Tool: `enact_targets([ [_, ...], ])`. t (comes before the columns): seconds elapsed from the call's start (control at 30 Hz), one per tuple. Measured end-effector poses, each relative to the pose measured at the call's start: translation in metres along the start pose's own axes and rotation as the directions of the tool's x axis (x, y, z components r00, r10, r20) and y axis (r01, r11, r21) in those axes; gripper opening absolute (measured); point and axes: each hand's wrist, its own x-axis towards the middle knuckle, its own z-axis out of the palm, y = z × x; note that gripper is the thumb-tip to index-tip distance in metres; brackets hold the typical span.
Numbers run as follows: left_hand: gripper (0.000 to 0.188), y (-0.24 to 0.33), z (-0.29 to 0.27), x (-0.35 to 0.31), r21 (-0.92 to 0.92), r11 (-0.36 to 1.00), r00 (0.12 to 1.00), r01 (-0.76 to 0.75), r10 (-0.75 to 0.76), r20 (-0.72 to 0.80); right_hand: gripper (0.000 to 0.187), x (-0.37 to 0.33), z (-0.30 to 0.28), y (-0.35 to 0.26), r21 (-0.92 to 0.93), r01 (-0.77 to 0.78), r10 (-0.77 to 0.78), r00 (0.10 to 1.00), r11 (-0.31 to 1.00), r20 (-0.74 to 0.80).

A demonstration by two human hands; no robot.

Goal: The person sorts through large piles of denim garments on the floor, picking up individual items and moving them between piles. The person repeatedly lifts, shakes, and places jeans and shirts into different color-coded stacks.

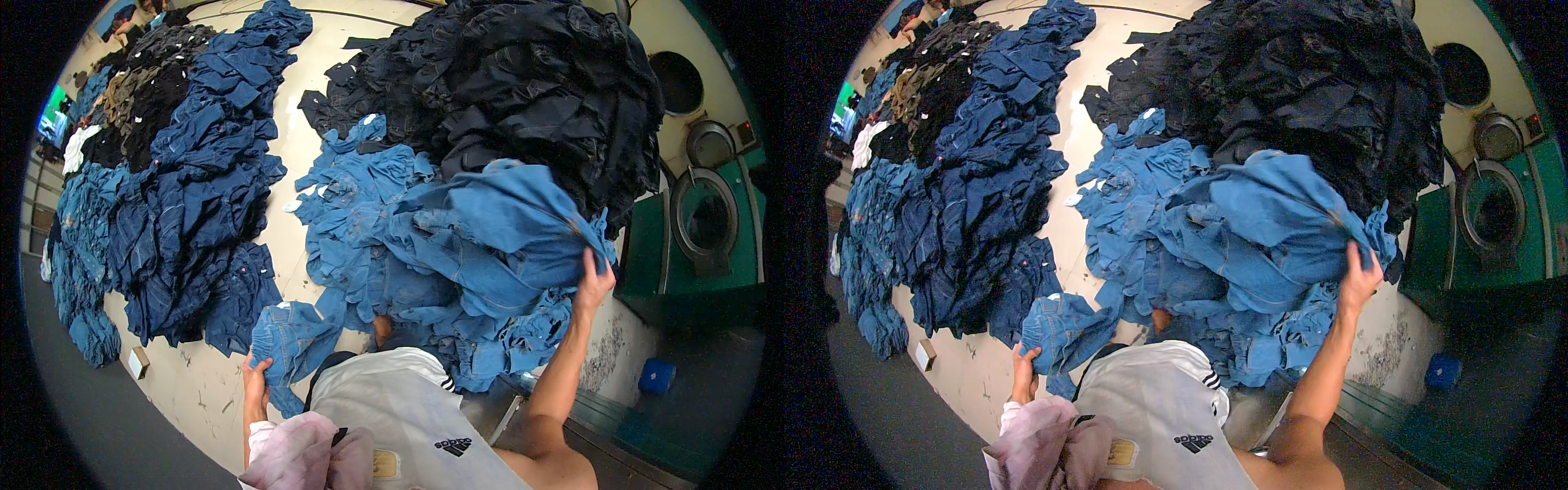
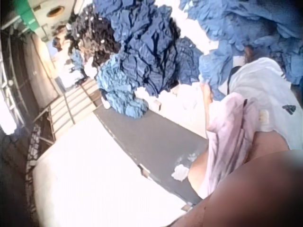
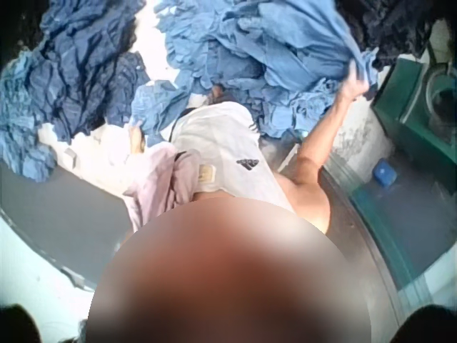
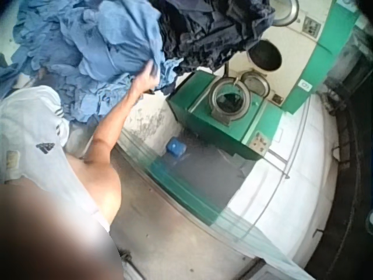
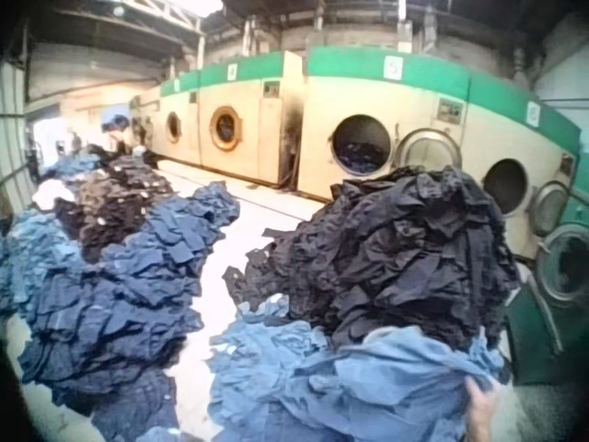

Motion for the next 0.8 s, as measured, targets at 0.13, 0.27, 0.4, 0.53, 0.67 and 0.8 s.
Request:
enact_targets([
  [0.13, 0.050, 0.000, 0.013, 0.011, -0.053, 0.998, 0.999, 0.029, -0.031, -0.022, 0.038, -0.042, -0.048, 0.115, -0.179, -0.300, 0.237, 0.922, 0.937, -0.305],
  [0.27, 0.048, -0.006, 0.020, 0.018, -0.067, 0.995, 0.997, 0.078, -0.080, -0.022, 0.064, -0.112, -0.038, 0.218, -0.487, -0.727, 0.585, 0.682, 0.484, -0.439],
  [0.4, 0.046, -0.016, 0.019, 0.019, -0.075, 0.994, 0.996, 0.081, -0.083, -0.024, 0.046, -0.175, 0.033, 0.186, -0.648, 0.009, -0.151, 0.975, 0.762, -0.164],
  [0.53, 0.042, -0.023, 0.020, 0.012, -0.102, 0.983, 0.988, 0.152, -0.155, -0.024, 0.044, -0.213, 0.136, 0.143, -0.244, 0.071, 0.096, 0.786, 0.967, 0.611],
  [0.67, 0.039, -0.025, 0.018, -0.003, -0.058, 0.986, 0.985, 0.157, -0.161, -0.070, 0.069, -0.200, 0.217, 0.184, -0.487, -0.089, 0.250, 0.928, 0.869, 0.277],
  [0.8, 0.044, -0.031, 0.006, -0.020, -0.038, 0.990, 0.988, 0.135, -0.137, -0.066, 0.055, -0.171, 0.246, 0.224, -0.659, -0.100, 0.479, 0.768, 0.746, 0.425],
])
